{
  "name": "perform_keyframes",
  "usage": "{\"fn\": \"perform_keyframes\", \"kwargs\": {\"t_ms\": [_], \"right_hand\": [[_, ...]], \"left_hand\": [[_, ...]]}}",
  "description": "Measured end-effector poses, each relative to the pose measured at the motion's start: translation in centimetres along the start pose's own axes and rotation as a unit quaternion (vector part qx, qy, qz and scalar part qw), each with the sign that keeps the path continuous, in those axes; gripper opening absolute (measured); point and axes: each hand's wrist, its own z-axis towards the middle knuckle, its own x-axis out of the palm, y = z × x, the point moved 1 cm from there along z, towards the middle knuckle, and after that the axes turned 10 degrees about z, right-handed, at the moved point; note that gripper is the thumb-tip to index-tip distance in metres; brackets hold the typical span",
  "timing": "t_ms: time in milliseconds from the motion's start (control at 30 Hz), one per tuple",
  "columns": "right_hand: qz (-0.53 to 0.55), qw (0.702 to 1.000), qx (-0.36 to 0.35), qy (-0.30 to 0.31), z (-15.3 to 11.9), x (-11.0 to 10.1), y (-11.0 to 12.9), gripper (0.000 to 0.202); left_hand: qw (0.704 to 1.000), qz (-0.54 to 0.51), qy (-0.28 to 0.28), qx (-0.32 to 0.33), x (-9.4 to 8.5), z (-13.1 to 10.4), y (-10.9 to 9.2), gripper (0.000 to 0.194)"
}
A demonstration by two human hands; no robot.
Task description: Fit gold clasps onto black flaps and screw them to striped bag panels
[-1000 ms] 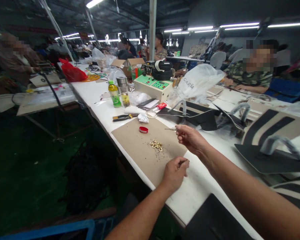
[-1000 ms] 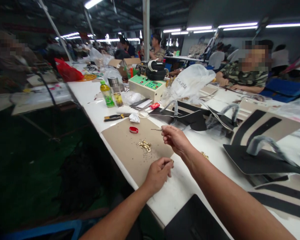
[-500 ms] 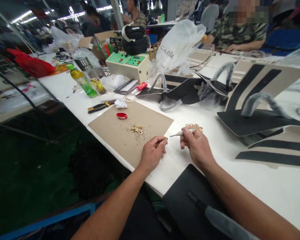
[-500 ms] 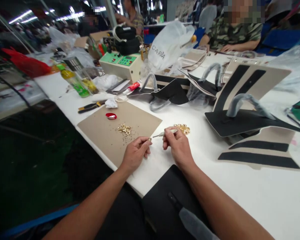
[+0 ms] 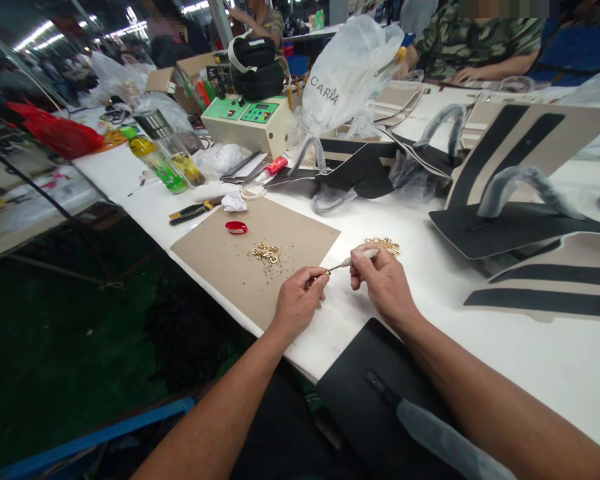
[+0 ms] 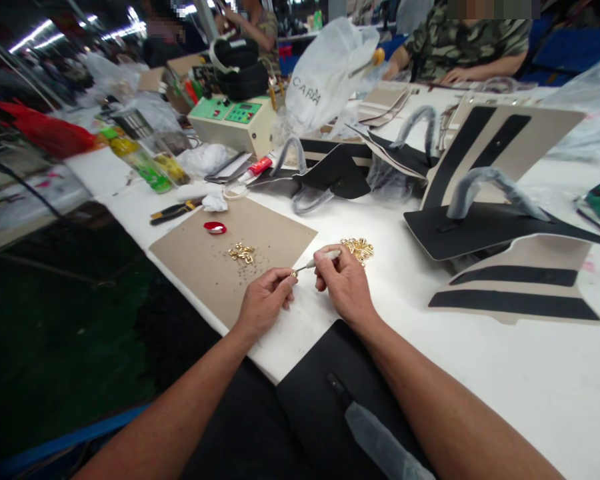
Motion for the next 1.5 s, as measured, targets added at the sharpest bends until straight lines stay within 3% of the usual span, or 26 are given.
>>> {"fn": "perform_keyframes", "kwargs": {"t_ms": [467, 700, 800, 900, 1000, 1100, 1200, 1333, 1433, 1500], "right_hand": [[-0.04, 0.999, 0.001, 0.008, -0.1, 0.1, 0.3, 0.029], [0.107, 0.991, 0.06, -0.055, 0.9, -0.8, -1.1, 0.029], [0.165, 0.978, 0.059, -0.112, 2.0, -2.1, -1.3, 0.03], [0.205, 0.962, 0.047, -0.176, 3.2, -3.9, -1.2, 0.031], [0.215, 0.952, 0.026, -0.218, 4.2, -5.5, -1.3, 0.032], [0.216, 0.948, 0.007, -0.234, 4.9, -6.3, -1.4, 0.033], [0.216, 0.948, -0.002, -0.235, 5.2, -6.5, -1.5, 0.035], [0.22, 0.947, 0.001, -0.235, 5.2, -6.5, -1.6, 0.035], [0.231, 0.944, -0.005, -0.236, 5.2, -6.6, -1.7, 0.034], [0.236, 0.942, -0.006, -0.237, 5.2, -6.6, -1.7, 0.034]], "left_hand": [[1.0, 0.021, -0.005, 0.006, 0.0, 0.0, -0.3, 0.021], [0.998, 0.041, -0.039, 0.001, 0.0, -0.2, -0.1, 0.025], [0.987, 0.132, -0.094, 0.022, -1.5, 0.2, 0.1, 0.024], [0.949, 0.275, -0.143, 0.053, -4.5, 1.1, 0.5, 0.021], [0.911, 0.385, -0.144, 0.034, -7.4, 2.1, 0.8, 0.024], [0.894, 0.422, -0.146, 0.02, -8.2, 2.5, 0.4, 0.043], [0.892, 0.432, -0.114, 0.074, -5.8, 2.6, -0.8, 0.045], [0.881, 0.438, -0.017, 0.179, 0.6, 3.9, -3.0, 0.03], [0.865, 0.46, 0.02, 0.197, 4.7, 5.9, -4.3, 0.03], [0.856, 0.477, 0.042, 0.197, 6.3, 7.2, -4.6, 0.029]]}}
